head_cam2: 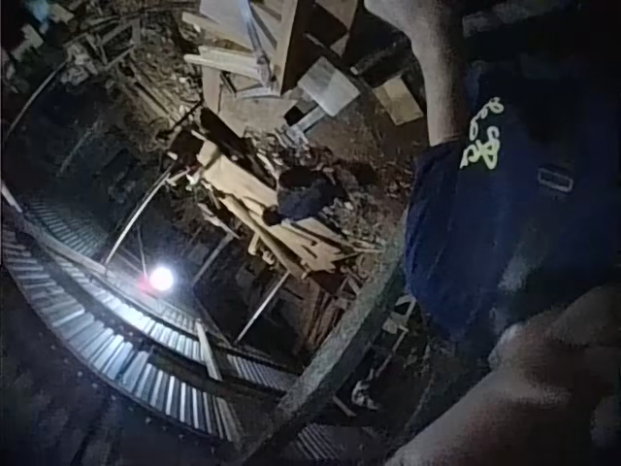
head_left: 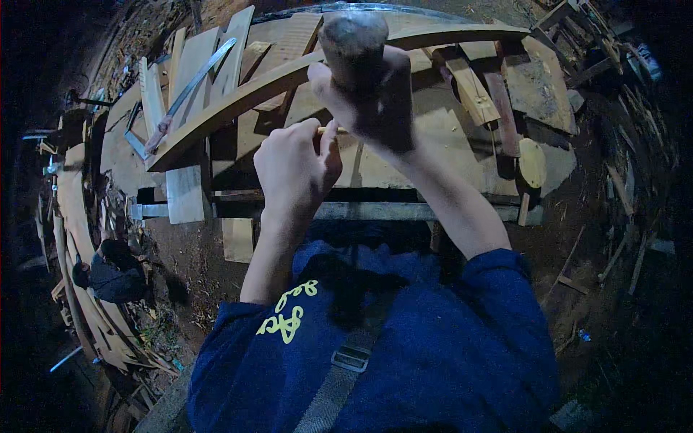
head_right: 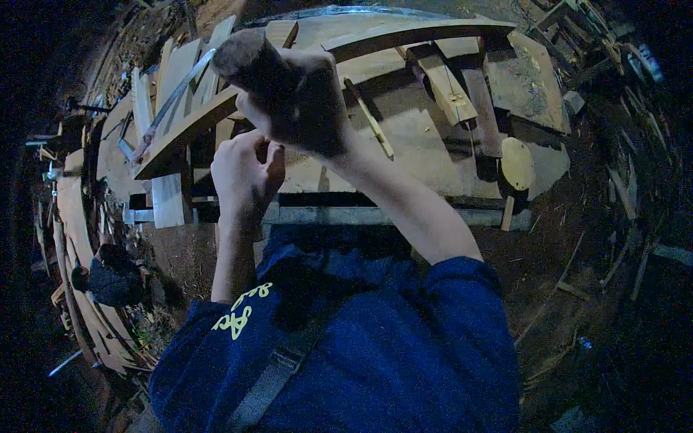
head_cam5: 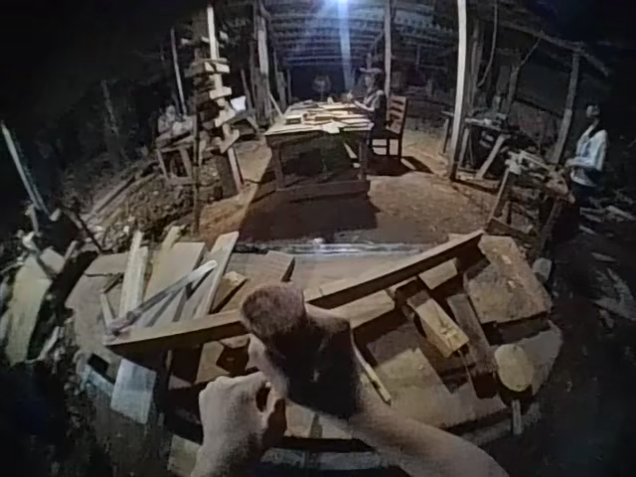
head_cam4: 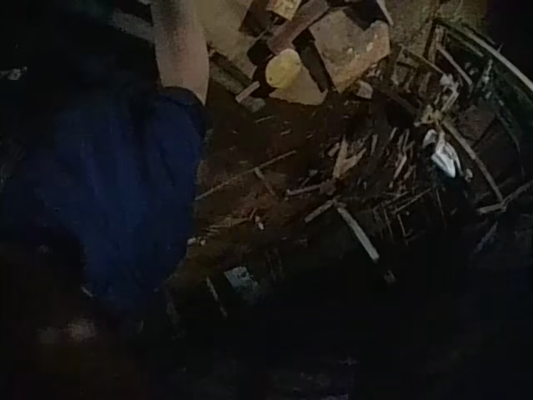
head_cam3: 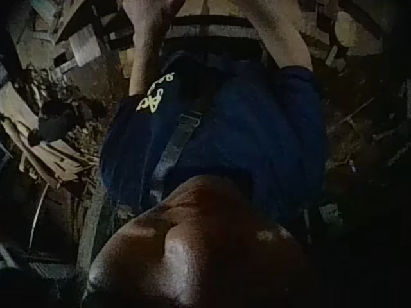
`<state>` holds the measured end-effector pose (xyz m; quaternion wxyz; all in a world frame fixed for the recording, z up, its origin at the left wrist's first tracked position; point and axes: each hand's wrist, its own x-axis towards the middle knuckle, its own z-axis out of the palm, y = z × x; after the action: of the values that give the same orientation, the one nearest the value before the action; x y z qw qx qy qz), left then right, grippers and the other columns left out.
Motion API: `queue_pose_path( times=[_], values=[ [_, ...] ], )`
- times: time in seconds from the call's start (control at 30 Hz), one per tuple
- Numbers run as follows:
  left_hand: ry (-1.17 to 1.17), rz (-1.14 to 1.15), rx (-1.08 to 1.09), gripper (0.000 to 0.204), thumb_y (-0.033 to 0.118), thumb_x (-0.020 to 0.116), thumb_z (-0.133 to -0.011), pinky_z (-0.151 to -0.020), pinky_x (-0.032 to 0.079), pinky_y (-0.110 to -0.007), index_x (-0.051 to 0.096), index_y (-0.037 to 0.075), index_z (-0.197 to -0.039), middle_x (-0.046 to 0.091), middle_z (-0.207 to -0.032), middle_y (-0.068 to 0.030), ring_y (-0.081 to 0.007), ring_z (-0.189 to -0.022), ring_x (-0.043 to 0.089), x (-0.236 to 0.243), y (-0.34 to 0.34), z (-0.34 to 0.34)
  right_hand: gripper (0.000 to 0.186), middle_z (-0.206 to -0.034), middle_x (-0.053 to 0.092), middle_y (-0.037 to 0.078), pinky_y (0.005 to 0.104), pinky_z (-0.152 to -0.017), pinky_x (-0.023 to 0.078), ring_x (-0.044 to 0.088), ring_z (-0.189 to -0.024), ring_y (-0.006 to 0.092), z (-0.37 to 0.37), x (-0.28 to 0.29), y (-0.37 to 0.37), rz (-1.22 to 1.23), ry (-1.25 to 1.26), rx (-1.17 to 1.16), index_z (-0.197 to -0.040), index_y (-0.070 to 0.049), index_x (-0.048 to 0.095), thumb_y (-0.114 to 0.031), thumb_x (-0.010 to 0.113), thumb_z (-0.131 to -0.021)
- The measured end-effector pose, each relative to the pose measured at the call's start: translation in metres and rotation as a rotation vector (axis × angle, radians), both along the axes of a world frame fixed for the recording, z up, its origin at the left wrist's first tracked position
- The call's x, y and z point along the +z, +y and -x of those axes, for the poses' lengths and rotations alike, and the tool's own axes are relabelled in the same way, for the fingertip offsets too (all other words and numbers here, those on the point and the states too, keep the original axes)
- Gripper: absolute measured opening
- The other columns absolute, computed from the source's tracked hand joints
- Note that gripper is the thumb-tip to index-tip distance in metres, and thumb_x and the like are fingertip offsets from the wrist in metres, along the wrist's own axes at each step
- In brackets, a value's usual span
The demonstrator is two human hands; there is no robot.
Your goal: Chisel a small wooden peg or joint component.
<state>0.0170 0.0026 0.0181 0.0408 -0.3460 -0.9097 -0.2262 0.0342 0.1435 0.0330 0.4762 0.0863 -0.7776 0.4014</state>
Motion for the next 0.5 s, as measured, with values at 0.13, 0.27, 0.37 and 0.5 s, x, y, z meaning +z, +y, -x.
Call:
queue_pose_path(
  times=[0.13,0.27,0.37,0.5],
  values=[
    [0.012,-0.031,0.003,0.033,0.03,0.056,-0.086,-0.063,0.048,-0.047,0.061,0.003,-0.066,0.062,-0.068,-0.0192,-0.0377,-0.068,0.062,0.0,0.004,0.002,0.011,-0.053,0.054,0.005,0.0319,-0.045,0.044,0.053,-0.045,0.018,0.005,-0.008,0.009,-0.179,0.084,-0.17,-0.073,-0.006,0.058,-0.012,0.067,-0.071],
    [-0.02,-0.002,0.01,0.032,0.029,0.056,-0.084,-0.065,0.049,-0.047,0.062,0.002,-0.067,0.063,-0.07,-0.0198,-0.0377,-0.069,0.063,0.003,0.01,0.004,0.013,-0.055,0.057,0.006,0.0306,-0.046,0.043,0.054,-0.047,0.014,0.006,-0.02,0.007,0.162,-0.065,0.134,-0.068,-0.004,0.059,-0.013,0.069,-0.071],
    [0.028,0.021,-0.001,0.033,0.03,0.058,-0.083,-0.067,0.05,-0.046,0.063,0.001,-0.067,0.064,-0.072,-0.0205,-0.0373,-0.072,0.064,0.006,0.014,0.01,0.017,-0.052,0.05,-0.001,0.0251,-0.046,0.038,0.049,-0.05,0.0057,0.004,-0.024,0.006,0.157,-0.072,0.106,-0.064,-0.005,0.056,-0.01,0.066,-0.077],
    [-0.025,0.015,0.015,0.032,0.029,0.058,-0.084,-0.065,0.05,-0.045,0.064,0.002,-0.069,0.063,-0.07,-0.0188,-0.0363,-0.07,0.064,0.004,0.022,0.02,0.015,-0.051,0.053,-0.002,0.0258,-0.043,0.039,0.05,-0.046,0.0074,-0.001,-0.019,0.026,0.12,-0.016,-0.047,-0.067,-0.003,0.06,-0.012,0.065,-0.079]
  ],
)
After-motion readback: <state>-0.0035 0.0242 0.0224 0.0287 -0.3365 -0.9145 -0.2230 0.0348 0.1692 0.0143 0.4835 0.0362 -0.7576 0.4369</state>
